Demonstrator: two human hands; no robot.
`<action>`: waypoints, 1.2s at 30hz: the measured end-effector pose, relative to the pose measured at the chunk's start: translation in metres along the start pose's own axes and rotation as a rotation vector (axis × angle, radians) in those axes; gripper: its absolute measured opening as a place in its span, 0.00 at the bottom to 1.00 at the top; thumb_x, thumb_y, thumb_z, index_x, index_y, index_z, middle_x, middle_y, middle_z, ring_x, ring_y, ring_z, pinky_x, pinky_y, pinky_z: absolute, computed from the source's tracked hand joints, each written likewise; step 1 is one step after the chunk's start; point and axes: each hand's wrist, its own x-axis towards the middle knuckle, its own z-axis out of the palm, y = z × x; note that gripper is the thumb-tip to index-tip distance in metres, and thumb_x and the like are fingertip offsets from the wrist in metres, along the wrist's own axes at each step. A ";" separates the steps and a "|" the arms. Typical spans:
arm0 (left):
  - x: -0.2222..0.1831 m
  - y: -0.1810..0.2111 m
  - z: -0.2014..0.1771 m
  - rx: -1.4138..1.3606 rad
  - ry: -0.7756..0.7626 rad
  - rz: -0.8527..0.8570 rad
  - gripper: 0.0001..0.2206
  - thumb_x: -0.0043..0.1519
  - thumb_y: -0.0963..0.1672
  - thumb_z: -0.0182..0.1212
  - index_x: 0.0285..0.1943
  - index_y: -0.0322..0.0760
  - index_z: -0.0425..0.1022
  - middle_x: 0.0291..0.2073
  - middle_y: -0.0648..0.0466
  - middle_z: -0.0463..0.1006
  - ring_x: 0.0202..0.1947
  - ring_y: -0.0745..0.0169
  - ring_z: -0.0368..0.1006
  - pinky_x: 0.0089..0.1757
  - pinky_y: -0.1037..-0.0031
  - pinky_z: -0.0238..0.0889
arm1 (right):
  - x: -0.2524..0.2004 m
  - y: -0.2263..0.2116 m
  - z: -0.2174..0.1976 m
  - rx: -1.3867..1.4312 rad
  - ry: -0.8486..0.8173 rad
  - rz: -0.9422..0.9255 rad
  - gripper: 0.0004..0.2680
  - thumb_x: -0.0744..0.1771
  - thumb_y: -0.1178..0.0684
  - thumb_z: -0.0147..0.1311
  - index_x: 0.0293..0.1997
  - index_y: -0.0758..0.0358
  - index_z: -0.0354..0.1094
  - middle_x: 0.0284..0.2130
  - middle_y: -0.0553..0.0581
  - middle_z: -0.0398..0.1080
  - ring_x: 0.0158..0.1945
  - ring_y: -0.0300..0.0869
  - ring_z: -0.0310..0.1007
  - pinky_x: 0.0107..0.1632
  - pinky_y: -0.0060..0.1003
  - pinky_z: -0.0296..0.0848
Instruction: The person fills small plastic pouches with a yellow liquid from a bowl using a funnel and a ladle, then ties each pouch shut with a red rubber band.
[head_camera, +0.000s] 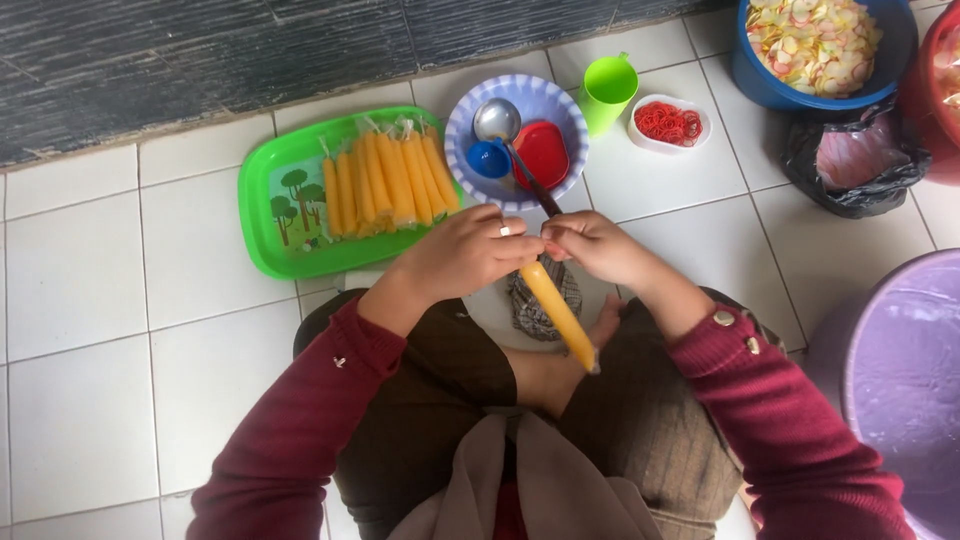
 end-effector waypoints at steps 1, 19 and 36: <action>0.000 -0.004 0.003 0.004 0.000 0.007 0.03 0.64 0.41 0.67 0.39 0.36 0.78 0.42 0.64 0.79 0.38 0.64 0.68 0.39 0.73 0.65 | 0.002 -0.008 0.004 -0.003 0.005 -0.006 0.13 0.73 0.51 0.41 0.35 0.63 0.72 0.21 0.48 0.64 0.26 0.35 0.64 0.27 0.30 0.63; -0.069 -0.029 0.150 0.150 -0.375 -0.113 0.07 0.51 0.41 0.68 0.24 0.46 0.73 0.22 0.62 0.73 0.33 0.61 0.70 0.40 0.67 0.66 | 0.016 0.039 0.077 0.593 0.540 0.578 0.09 0.68 0.55 0.44 0.28 0.64 0.64 0.17 0.60 0.70 0.16 0.37 0.69 0.17 0.32 0.73; -0.012 0.012 0.137 -0.140 -0.553 -0.746 0.14 0.46 0.41 0.68 0.13 0.40 0.65 0.11 0.54 0.70 0.17 0.50 0.69 0.27 0.68 0.64 | -0.020 0.016 0.045 -0.367 0.270 0.395 0.16 0.68 0.52 0.44 0.18 0.59 0.71 0.10 0.53 0.72 0.14 0.41 0.73 0.23 0.36 0.71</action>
